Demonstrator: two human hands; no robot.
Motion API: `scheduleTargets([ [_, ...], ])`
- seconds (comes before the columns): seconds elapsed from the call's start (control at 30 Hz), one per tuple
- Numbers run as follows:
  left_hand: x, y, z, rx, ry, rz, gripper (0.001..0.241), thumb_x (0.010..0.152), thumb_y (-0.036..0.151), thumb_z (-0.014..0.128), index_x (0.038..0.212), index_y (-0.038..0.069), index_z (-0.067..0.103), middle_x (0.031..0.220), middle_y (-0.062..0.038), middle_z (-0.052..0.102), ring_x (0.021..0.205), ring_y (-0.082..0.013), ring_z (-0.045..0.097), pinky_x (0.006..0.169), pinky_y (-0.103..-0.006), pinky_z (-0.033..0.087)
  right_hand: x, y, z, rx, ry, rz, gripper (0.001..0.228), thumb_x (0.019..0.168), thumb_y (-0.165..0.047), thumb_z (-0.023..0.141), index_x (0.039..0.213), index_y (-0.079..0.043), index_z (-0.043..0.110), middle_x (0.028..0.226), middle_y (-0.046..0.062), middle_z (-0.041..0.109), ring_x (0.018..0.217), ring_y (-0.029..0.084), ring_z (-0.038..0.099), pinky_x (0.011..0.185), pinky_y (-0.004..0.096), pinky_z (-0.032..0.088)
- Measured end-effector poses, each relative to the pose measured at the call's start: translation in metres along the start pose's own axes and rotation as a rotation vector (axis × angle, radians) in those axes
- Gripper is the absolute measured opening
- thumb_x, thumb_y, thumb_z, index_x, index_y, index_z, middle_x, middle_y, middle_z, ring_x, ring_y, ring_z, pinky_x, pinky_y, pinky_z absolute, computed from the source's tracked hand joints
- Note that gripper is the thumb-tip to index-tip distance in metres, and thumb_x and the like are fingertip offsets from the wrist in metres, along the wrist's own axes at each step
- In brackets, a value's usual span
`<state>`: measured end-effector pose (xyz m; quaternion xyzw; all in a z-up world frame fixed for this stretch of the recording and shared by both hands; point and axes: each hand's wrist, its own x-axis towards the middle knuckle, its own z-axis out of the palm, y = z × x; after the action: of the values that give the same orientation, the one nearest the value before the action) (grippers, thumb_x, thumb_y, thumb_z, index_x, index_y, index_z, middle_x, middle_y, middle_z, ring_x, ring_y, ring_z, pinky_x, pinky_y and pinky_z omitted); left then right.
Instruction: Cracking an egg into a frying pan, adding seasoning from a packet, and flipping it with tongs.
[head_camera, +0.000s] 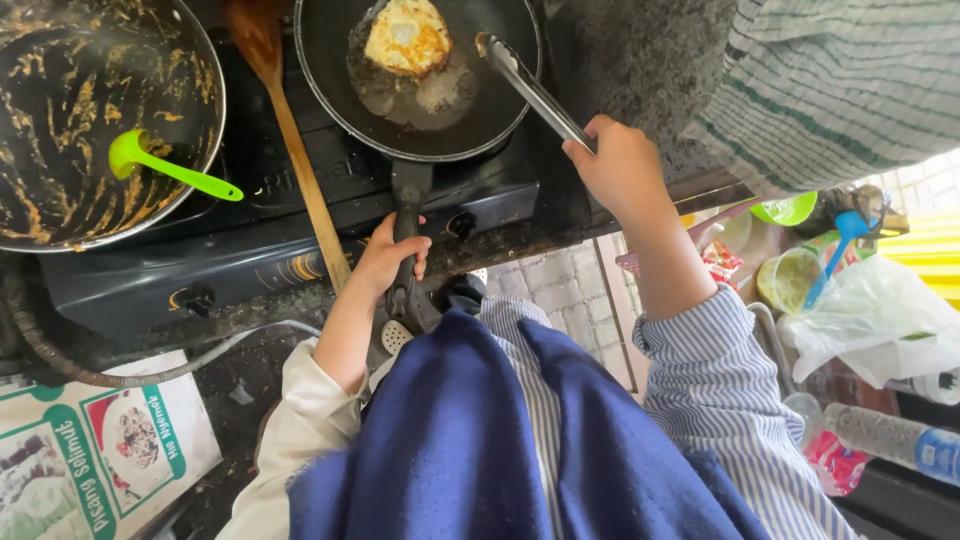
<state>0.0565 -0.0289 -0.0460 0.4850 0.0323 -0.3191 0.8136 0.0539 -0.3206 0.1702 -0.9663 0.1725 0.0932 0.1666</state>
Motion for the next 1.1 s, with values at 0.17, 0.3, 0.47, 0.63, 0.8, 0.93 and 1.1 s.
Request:
scheduleTargets([
  [0.17,0.010,0.002,-0.013,-0.007,0.015,-0.013,0.038,0.084,-0.009,0.070,0.119,-0.002,0.056,0.058,-0.018,0.053,0.042,-0.0248,0.057,0.038,-0.0396,0.052,-0.005,0.001,0.006,0.012,-0.008,-0.030,0.038,0.103,-0.025,0.067,0.126,0.005,0.066,0.105,0.035,0.071,0.094,0.046,0.073,0.069,0.050,0.063],
  [0.3,0.014,0.013,-0.019,0.049,0.025,-0.071,0.036,0.085,-0.003,0.071,0.119,0.000,0.058,0.061,-0.015,0.056,0.046,-0.0227,0.061,0.043,-0.0370,0.055,0.003,0.019,0.037,-0.028,0.020,-0.091,0.038,0.103,-0.035,0.066,0.124,-0.004,0.066,0.104,0.027,0.074,0.099,0.045,0.073,0.080,0.055,0.060],
  [0.47,0.009,0.013,-0.035,0.096,-0.049,-0.127,0.036,0.091,0.008,0.069,0.125,0.005,0.059,0.071,-0.014,0.060,0.058,-0.0224,0.067,0.053,-0.0367,0.060,-0.014,0.005,0.060,0.049,0.082,-0.068,0.032,0.098,-0.029,0.067,0.117,-0.003,0.069,0.100,0.025,0.076,0.098,0.046,0.073,0.083,0.058,0.058],
  [0.63,0.002,0.023,-0.047,0.139,-0.058,-0.198,0.022,0.102,0.018,0.062,0.123,0.013,0.058,0.092,-0.015,0.069,0.079,-0.0233,0.076,0.074,-0.0420,0.067,-0.008,0.011,0.102,0.224,0.135,-0.029,0.033,0.096,-0.031,0.063,0.116,-0.005,0.066,0.100,0.024,0.076,0.100,0.046,0.074,0.086,0.058,0.058],
  [0.8,-0.018,0.032,-0.055,0.108,-0.062,-0.236,0.059,0.097,0.020,0.064,0.155,0.017,0.051,0.105,-0.017,0.068,0.084,-0.0225,0.071,0.082,-0.0357,0.061,-0.010,0.012,0.135,0.396,0.091,0.052,0.034,0.093,-0.049,0.056,0.110,-0.019,0.053,0.091,0.007,0.073,0.086,0.033,0.073,0.070,0.048,0.052],
  [0.93,-0.041,0.033,-0.057,0.139,-0.071,-0.256,0.062,0.098,0.027,0.065,0.158,0.019,0.051,0.106,-0.012,0.068,0.088,-0.0201,0.071,0.083,-0.0351,0.059,-0.024,0.014,0.135,0.513,0.048,0.097,0.034,0.093,-0.050,0.054,0.110,-0.020,0.053,0.087,0.006,0.072,0.080,0.030,0.074,0.068,0.047,0.053],
  [1.1,-0.066,0.030,-0.056,0.306,0.015,-0.234,0.064,0.099,0.031,0.061,0.160,0.020,0.047,0.110,-0.013,0.064,0.092,-0.0247,0.067,0.086,-0.0402,0.057,-0.030,0.014,0.145,0.570,0.077,0.095,0.035,0.094,-0.049,0.051,0.112,-0.019,0.052,0.077,0.002,0.073,0.068,0.027,0.071,0.059,0.042,0.050],
])
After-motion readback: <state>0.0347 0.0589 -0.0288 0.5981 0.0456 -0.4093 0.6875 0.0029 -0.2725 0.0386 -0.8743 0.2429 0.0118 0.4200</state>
